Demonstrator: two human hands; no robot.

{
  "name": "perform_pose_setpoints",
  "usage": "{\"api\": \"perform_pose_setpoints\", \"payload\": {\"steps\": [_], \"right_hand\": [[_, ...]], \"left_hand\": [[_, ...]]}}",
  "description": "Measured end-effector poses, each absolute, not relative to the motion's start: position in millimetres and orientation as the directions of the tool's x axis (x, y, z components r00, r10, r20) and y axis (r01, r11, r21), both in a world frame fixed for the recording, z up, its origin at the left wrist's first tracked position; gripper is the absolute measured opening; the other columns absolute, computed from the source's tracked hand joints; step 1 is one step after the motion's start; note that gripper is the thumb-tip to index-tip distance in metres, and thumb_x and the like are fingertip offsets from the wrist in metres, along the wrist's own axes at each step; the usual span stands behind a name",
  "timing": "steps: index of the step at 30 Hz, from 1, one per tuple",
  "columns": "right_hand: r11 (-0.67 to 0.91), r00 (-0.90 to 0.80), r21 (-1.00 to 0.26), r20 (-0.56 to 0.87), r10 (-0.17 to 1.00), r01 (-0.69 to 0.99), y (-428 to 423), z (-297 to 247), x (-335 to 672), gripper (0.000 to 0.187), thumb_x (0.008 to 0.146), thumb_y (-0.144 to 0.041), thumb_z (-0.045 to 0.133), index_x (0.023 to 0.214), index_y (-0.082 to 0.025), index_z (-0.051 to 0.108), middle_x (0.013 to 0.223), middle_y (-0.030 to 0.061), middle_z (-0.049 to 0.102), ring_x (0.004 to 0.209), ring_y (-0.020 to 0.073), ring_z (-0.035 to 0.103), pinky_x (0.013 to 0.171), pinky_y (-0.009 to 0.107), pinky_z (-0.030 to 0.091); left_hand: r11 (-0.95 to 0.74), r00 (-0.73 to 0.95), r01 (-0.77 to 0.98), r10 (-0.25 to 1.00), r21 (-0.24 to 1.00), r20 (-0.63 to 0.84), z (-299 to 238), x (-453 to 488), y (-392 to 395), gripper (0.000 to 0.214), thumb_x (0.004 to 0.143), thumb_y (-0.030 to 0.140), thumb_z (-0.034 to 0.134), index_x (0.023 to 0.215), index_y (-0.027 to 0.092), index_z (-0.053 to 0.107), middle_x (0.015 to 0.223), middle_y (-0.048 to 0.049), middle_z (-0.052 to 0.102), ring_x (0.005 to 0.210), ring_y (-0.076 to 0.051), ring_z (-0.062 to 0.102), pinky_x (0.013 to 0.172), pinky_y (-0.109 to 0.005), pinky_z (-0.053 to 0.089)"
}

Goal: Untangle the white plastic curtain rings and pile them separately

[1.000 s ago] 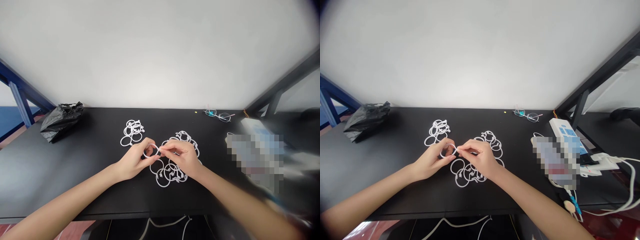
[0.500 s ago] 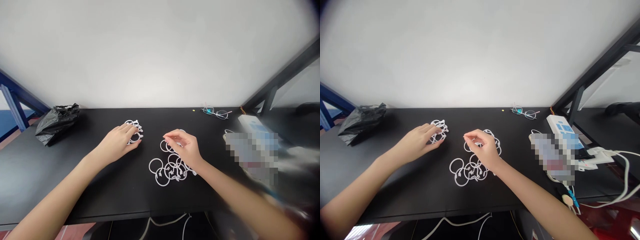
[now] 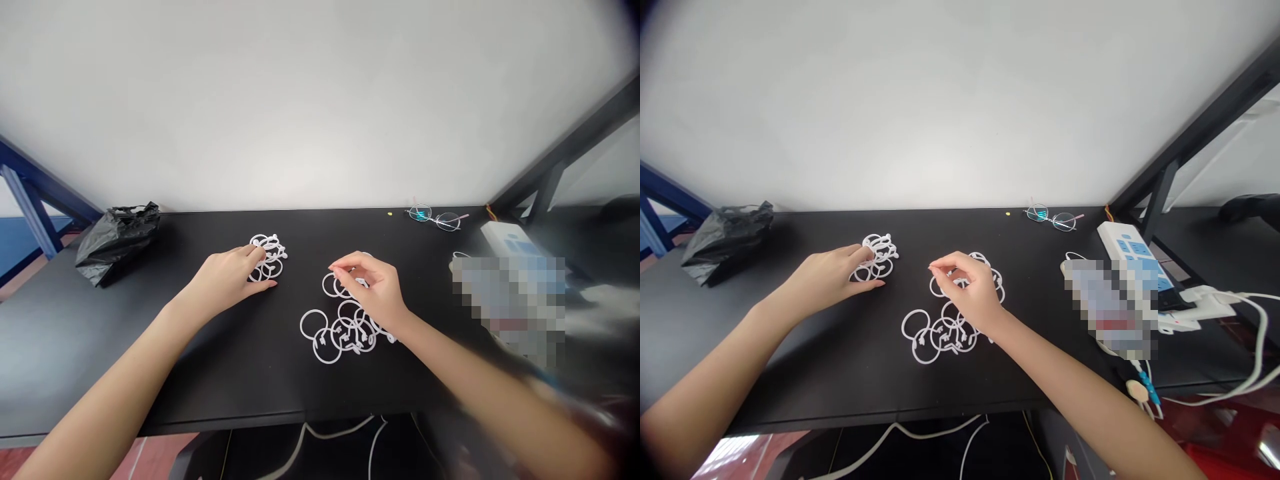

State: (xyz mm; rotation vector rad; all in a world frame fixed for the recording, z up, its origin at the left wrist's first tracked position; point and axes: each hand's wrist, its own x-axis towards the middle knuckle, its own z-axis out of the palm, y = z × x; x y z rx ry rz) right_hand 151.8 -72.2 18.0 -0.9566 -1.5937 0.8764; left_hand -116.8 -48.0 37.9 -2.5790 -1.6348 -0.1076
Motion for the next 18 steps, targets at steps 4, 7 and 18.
{"api": "perform_pose_setpoints", "payload": {"steps": [4, 7, 18], "right_hand": [[0.422, -0.143, -0.893, 0.402, 0.904, 0.156, -71.9, 18.9, 151.7, 0.008, 0.086, -0.03, 0.067, 0.085, -0.024, 0.072, 0.082, 0.0032, 0.07, 0.076, 0.0178, 0.066, 0.065, 0.032, 0.058], [0.426, -0.149, -0.89, 0.405, 0.902, 0.164, -72.1, 19.7, 151.3, 0.008, 0.086, -0.03, 0.066, 0.085, -0.024, 0.071, 0.082, 0.003, 0.07, 0.075, 0.0176, 0.066, 0.065, 0.032, 0.058], [0.516, -0.11, -0.803, 0.508, 0.854, 0.299, -67.1, 18.9, 157.8, 0.011, 0.088, -0.024, 0.06, 0.088, -0.023, 0.071, 0.088, 0.0037, 0.071, 0.079, 0.018, 0.067, 0.069, 0.032, 0.058]], "left_hand": [[-0.419, 0.423, 0.906, 0.892, -0.059, 0.16, 40.4, -117.0, -49.9, 0.038, 0.085, 0.057, 0.058, 0.093, 0.02, 0.057, 0.087, -0.0072, 0.064, 0.069, -0.02, 0.063, 0.049, -0.023, 0.035], [-0.414, 0.417, 0.908, 0.886, -0.06, 0.203, 40.7, -115.3, -50.9, 0.04, 0.085, 0.059, 0.058, 0.093, 0.019, 0.059, 0.087, -0.0073, 0.063, 0.071, -0.02, 0.062, 0.05, -0.023, 0.034], [-0.757, 0.715, 0.58, 0.65, 0.3, 0.256, 17.4, -77.4, -75.1, 0.022, 0.091, 0.033, 0.051, 0.105, 0.019, 0.06, 0.092, -0.0066, 0.063, 0.07, -0.015, 0.057, 0.058, -0.024, 0.039]]}}
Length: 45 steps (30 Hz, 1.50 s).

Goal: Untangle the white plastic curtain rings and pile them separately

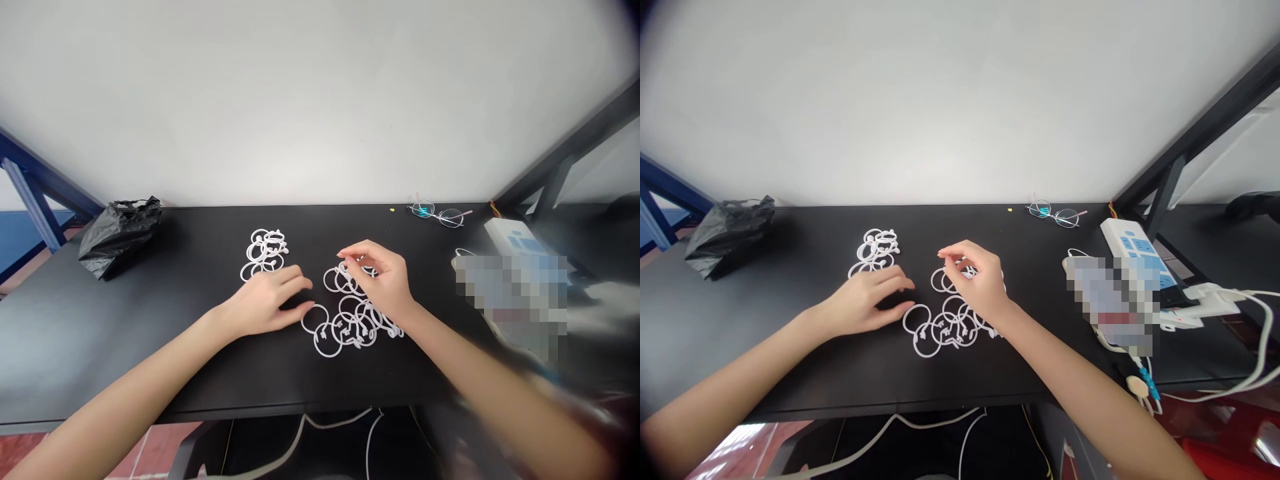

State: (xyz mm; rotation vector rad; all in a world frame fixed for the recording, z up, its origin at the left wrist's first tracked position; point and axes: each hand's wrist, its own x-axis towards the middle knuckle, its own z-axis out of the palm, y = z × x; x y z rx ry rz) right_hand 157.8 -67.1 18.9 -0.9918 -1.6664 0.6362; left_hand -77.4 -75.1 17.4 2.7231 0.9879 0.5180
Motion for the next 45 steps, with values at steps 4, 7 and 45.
{"api": "perform_pose_setpoints", "payload": {"steps": [4, 7, 45], "right_hand": [[0.535, -0.129, -0.791, 0.522, 0.843, 0.299, -67.1, 17.9, 157.8, 0.013, 0.088, -0.022, 0.058, 0.089, -0.022, 0.071, 0.089, 0.004, 0.071, 0.079, 0.0172, 0.067, 0.069, 0.031, 0.058], [0.554, -0.127, -0.777, 0.543, 0.83, 0.299, -66.9, 17.3, 157.0, 0.014, 0.088, -0.019, 0.057, 0.089, -0.021, 0.071, 0.088, 0.0035, 0.071, 0.078, 0.0161, 0.067, 0.067, 0.029, 0.058], [0.664, -0.458, -0.743, 0.562, 0.689, 0.087, -79.6, 10.1, 146.3, 0.009, 0.088, -0.017, 0.063, 0.091, -0.018, 0.07, 0.075, 0.0025, 0.068, 0.065, 0.0114, 0.063, 0.058, 0.024, 0.056]], "left_hand": [[-0.827, 0.831, 0.438, 0.522, 0.353, 0.192, 11.3, -62.7, -88.7, 0.026, 0.078, 0.015, 0.048, 0.1, 0.019, 0.061, 0.102, -0.0071, 0.06, 0.06, -0.012, 0.049, 0.054, -0.025, 0.038], [-0.853, 0.854, 0.406, 0.482, 0.326, 0.197, 8.3, -57.7, -91.8, 0.022, 0.071, 0.009, 0.046, 0.087, 0.017, 0.06, 0.104, -0.0073, 0.058, 0.062, -0.012, 0.049, 0.055, -0.026, 0.039], [-0.334, 0.595, 0.252, 0.794, 0.908, 0.127, 13.3, -64.0, -84.6, 0.029, 0.092, 0.041, 0.054, 0.109, 0.018, 0.047, 0.07, 0.0042, 0.05, 0.058, -0.009, 0.045, 0.053, -0.021, 0.04]]}}
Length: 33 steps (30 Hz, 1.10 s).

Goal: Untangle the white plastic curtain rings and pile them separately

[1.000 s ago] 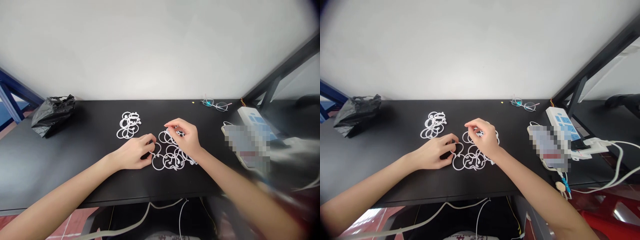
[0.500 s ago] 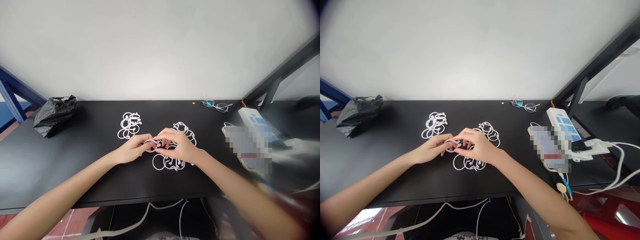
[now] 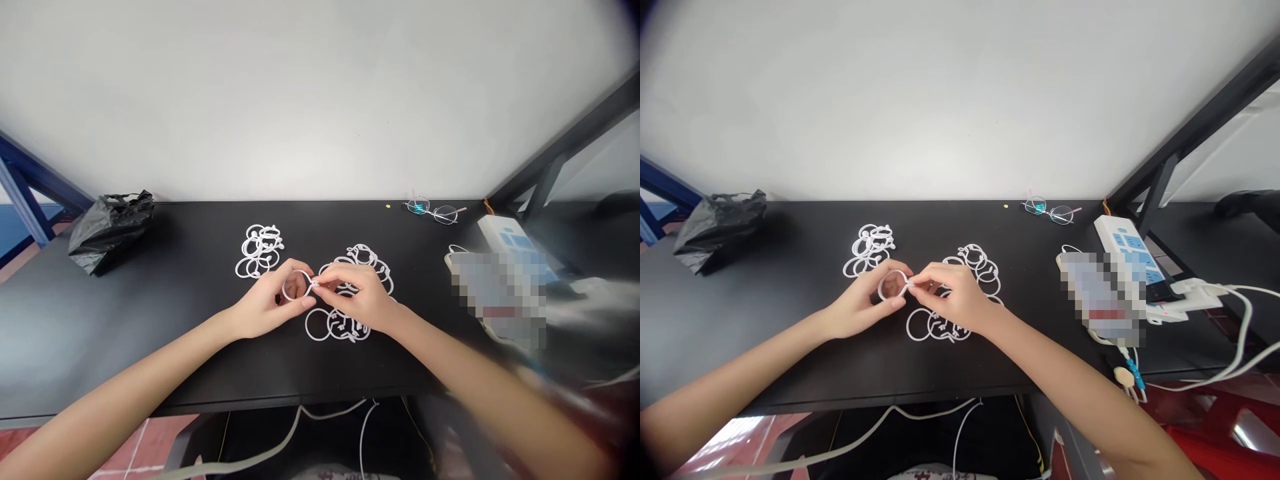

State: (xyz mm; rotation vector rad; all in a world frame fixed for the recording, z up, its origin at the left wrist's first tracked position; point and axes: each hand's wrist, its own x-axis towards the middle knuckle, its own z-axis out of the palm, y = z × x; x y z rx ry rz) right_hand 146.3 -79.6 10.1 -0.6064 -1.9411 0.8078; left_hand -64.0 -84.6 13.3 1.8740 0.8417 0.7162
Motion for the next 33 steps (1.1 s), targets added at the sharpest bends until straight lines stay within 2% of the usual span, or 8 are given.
{"api": "perform_pose_setpoints", "payload": {"steps": [2, 5, 11, 18, 21, 25, 28, 33], "right_hand": [[0.655, -0.456, -0.751, 0.556, 0.695, 0.083, -80.4, 10.3, 145.9, 0.008, 0.088, -0.018, 0.063, 0.092, -0.018, 0.07, 0.075, 0.0025, 0.068, 0.064, 0.0112, 0.063, 0.058, 0.024, 0.055], [0.689, -0.456, -0.721, 0.589, 0.667, 0.077, -80.0, 9.6, 146.3, 0.009, 0.088, -0.02, 0.064, 0.093, -0.018, 0.071, 0.076, 0.003, 0.069, 0.063, 0.0115, 0.062, 0.058, 0.024, 0.054], [0.791, -0.461, -0.601, 0.672, 0.579, 0.116, -78.7, 6.5, 147.3, 0.011, 0.092, -0.023, 0.06, 0.093, -0.017, 0.07, 0.075, 0.0047, 0.068, 0.064, 0.0136, 0.061, 0.059, 0.028, 0.052], [0.794, -0.457, -0.594, 0.675, 0.579, 0.129, -78.4, 2.9, 145.4, 0.01, 0.092, -0.02, 0.059, 0.091, -0.018, 0.069, 0.074, 0.0041, 0.068, 0.063, 0.0133, 0.06, 0.058, 0.027, 0.051], [0.798, -0.442, -0.59, 0.687, 0.576, 0.122, -77.7, 2.3, 144.7, 0.008, 0.09, -0.017, 0.061, 0.092, -0.016, 0.069, 0.075, 0.0047, 0.068, 0.066, 0.0136, 0.062, 0.06, 0.027, 0.052], [0.77, -0.415, -0.614, 0.664, 0.622, 0.173, -77.8, 6.2, 144.7, 0.009, 0.09, -0.019, 0.061, 0.089, -0.018, 0.069, 0.076, 0.0033, 0.069, 0.067, 0.0134, 0.063, 0.062, 0.027, 0.053], [0.738, -0.385, -0.644, 0.641, 0.664, 0.2, -77.5, 10.8, 145.3, 0.01, 0.091, -0.02, 0.059, 0.087, -0.019, 0.069, 0.074, 0.0021, 0.068, 0.064, 0.0124, 0.062, 0.062, 0.027, 0.053], [0.712, -0.383, -0.674, 0.616, 0.689, 0.196, -76.1, 14.6, 146.4, 0.009, 0.091, -0.02, 0.06, 0.09, -0.019, 0.068, 0.076, 0.0025, 0.068, 0.066, 0.0128, 0.063, 0.063, 0.027, 0.055]], "left_hand": [[-0.463, 0.595, 0.334, 0.779, 0.821, 0.197, 10.7, -65.1, -86.0, 0.029, 0.09, 0.04, 0.058, 0.106, 0.019, 0.046, 0.068, 0.0056, 0.048, 0.059, -0.009, 0.044, 0.054, -0.021, 0.038], [-0.531, 0.601, 0.388, 0.766, 0.754, 0.229, 8.2, -66.9, -85.6, 0.024, 0.092, 0.039, 0.055, 0.103, 0.019, 0.044, 0.065, 0.007, 0.044, 0.057, -0.009, 0.042, 0.055, -0.021, 0.036], [-0.552, 0.617, 0.425, 0.756, 0.717, 0.217, 11.2, -68.9, -84.2, 0.025, 0.093, 0.042, 0.053, 0.101, 0.02, 0.045, 0.063, 0.0078, 0.041, 0.055, -0.009, 0.039, 0.054, -0.02, 0.035], [-0.523, 0.603, 0.469, 0.778, 0.712, 0.175, 11.7, -69.6, -82.4, 0.028, 0.093, 0.046, 0.052, 0.097, 0.02, 0.045, 0.062, 0.0079, 0.037, 0.054, -0.009, 0.037, 0.053, -0.02, 0.034], [-0.525, 0.614, 0.468, 0.772, 0.711, 0.166, 13.6, -69.8, -82.2, 0.028, 0.093, 0.046, 0.051, 0.1, 0.019, 0.046, 0.064, 0.0067, 0.043, 0.055, -0.009, 0.041, 0.054, -0.02, 0.037], [-0.607, 0.634, 0.515, 0.745, 0.605, 0.209, 18.6, -71.6, -82.2, 0.038, 0.092, 0.047, 0.054, 0.115, 0.018, 0.048, 0.095, -0.0046, 0.06, 0.067, -0.012, 0.054, 0.059, -0.024, 0.045], [-0.672, 0.637, 0.553, 0.722, 0.492, 0.271, 20.8, -73.0, -81.9, 0.046, 0.093, 0.045, 0.052, 0.131, 0.019, 0.044, 0.119, -0.0117, 0.056, 0.079, -0.016, 0.059, 0.064, -0.026, 0.049], [-0.715, 0.656, 0.546, 0.689, 0.437, 0.308, 23.0, -74.6, -80.4, 0.045, 0.097, 0.039, 0.047, 0.137, 0.02, 0.042, 0.119, -0.0118, 0.059, 0.081, -0.015, 0.061, 0.064, -0.025, 0.052]]}}
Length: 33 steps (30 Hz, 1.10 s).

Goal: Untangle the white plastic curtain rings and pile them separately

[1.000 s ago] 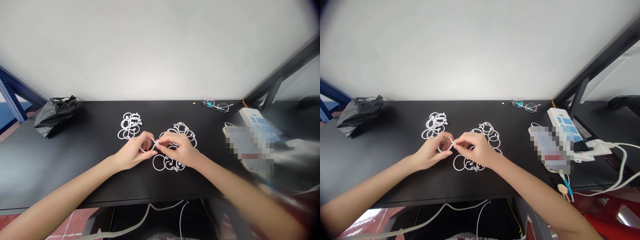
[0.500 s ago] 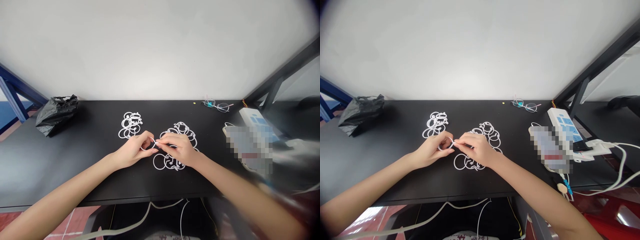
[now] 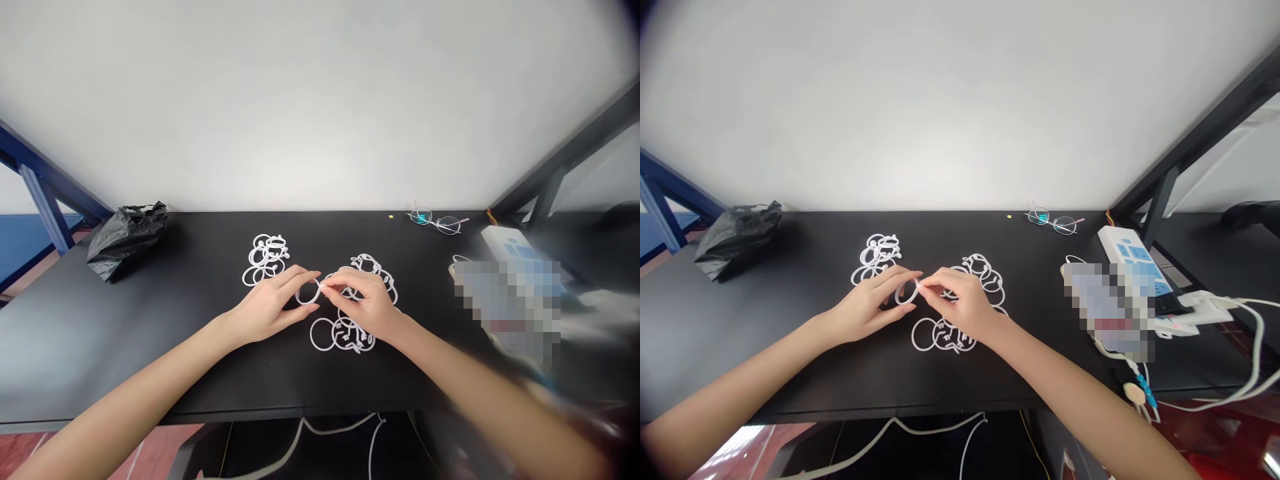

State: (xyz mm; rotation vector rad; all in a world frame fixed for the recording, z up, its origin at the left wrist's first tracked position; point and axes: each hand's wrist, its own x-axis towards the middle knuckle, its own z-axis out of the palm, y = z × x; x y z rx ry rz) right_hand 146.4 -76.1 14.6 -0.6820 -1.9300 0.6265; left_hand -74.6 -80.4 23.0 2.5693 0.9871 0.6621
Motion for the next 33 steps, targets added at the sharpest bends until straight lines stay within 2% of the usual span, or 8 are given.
{"api": "perform_pose_setpoints", "payload": {"steps": [6, 10, 14, 19, 24, 27, 30, 33], "right_hand": [[0.687, -0.342, -0.698, 0.607, 0.717, 0.203, -76.2, 18.5, 148.9, 0.011, 0.09, -0.018, 0.059, 0.095, -0.019, 0.068, 0.079, 0.0036, 0.069, 0.067, 0.0124, 0.064, 0.059, 0.026, 0.056], [0.694, -0.324, -0.683, 0.619, 0.715, 0.227, -76.8, 19.9, 150.6, 0.013, 0.091, -0.017, 0.056, 0.093, -0.02, 0.068, 0.078, 0.0026, 0.068, 0.066, 0.0124, 0.063, 0.058, 0.026, 0.055], [0.713, -0.329, -0.664, 0.637, 0.697, 0.226, -77.1, 20.1, 150.6, 0.013, 0.091, -0.015, 0.056, 0.092, -0.02, 0.068, 0.077, 0.0021, 0.068, 0.066, 0.0125, 0.062, 0.058, 0.026, 0.054], [0.717, -0.336, -0.661, 0.638, 0.693, 0.223, -76.6, 20.1, 149.9, 0.013, 0.09, -0.014, 0.056, 0.091, -0.019, 0.068, 0.076, 0.0026, 0.068, 0.065, 0.0124, 0.061, 0.057, 0.026, 0.053], [0.712, -0.316, -0.661, 0.64, 0.7, 0.238, -76.2, 19.5, 150.3, 0.014, 0.091, -0.017, 0.055, 0.091, -0.02, 0.069, 0.076, 0.0025, 0.069, 0.065, 0.0126, 0.062, 0.057, 0.026, 0.054], [0.716, -0.277, -0.651, 0.66, 0.698, 0.253, -76.2, 19.0, 150.6, 0.013, 0.09, -0.017, 0.057, 0.091, -0.02, 0.069, 0.078, 0.0027, 0.07, 0.064, 0.0127, 0.063, 0.056, 0.026, 0.055], [0.719, -0.229, -0.639, 0.682, 0.694, 0.274, -76.1, 19.4, 150.9, 0.012, 0.089, -0.016, 0.058, 0.093, -0.021, 0.069, 0.078, 0.0027, 0.07, 0.064, 0.0131, 0.064, 0.058, 0.026, 0.056], [0.718, -0.204, -0.63, 0.692, 0.692, 0.296, -75.8, 20.8, 151.1, 0.011, 0.089, -0.015, 0.058, 0.091, -0.021, 0.068, 0.076, 0.0021, 0.069, 0.063, 0.0127, 0.063, 0.058, 0.026, 0.056]], "left_hand": [[-0.667, 0.549, 0.719, 0.717, 0.196, 0.428, 37.0, -94.2, -64.0, 0.03, 0.092, 0.041, 0.055, 0.111, 0.019, 0.058, 0.105, -0.0079, 0.068, 0.091, -0.02, 0.065, 0.071, -0.027, 0.052], [-0.604, 0.559, 0.797, 0.752, 0.025, 0.35, 39.3, -108.6, -52.2, 0.035, 0.089, 0.05, 0.056, 0.105, 0.019, 0.064, 0.103, -0.009, 0.066, 0.088, -0.021, 0.064, 0.057, -0.024, 0.046], [-0.55, 0.538, 0.834, 0.796, -0.041, 0.278, 36.0, -111.0, -48.5, 0.042, 0.088, 0.056, 0.055, 0.1, 0.018, 0.067, 0.1, -0.0087, 0.063, 0.073, -0.018, 0.062, 0.049, -0.023, 0.039], [-0.522, 0.515, 0.852, 0.819, -0.042, 0.253, 35.1, -109.9, -48.0, 0.045, 0.086, 0.059, 0.058, 0.101, 0.018, 0.068, 0.098, -0.0085, 0.062, 0.073, -0.018, 0.063, 0.048, -0.022, 0.036], [-0.525, 0.48, 0.851, 0.78, 0.002, 0.401, 34.2, -106.8, -50.8, 0.04, 0.089, 0.054, 0.057, 0.104, 0.017, 0.066, 0.093, -0.0073, 0.064, 0.068, -0.015, 0.061, 0.051, -0.022, 0.038], [-0.624, 0.521, 0.778, 0.711, 0.081, 0.472, 32.9, -96.1, -60.8, 0.034, 0.093, 0.048, 0.053, 0.102, 0.017, 0.065, 0.091, -0.0072, 0.065, 0.072, -0.014, 0.062, 0.057, -0.022, 0.043], [-0.776, 0.682, 0.602, 0.622, 0.188, 0.384, 29.3, -79.2, -77.0, 0.036, 0.094, 0.048, 0.051, 0.105, 0.017, 0.065, 0.093, -0.0078, 0.066, 0.072, -0.014, 0.062, 0.059, -0.022, 0.045], [-0.85, 0.821, 0.442, 0.512, 0.288, 0.251, 22.3, -64.1, -91.6, 0.049, 0.086, 0.061, 0.056, 0.104, 0.016, 0.064, 0.094, -0.0081, 0.064, 0.065, -0.014, 0.059, 0.054, -0.023, 0.044]]}}
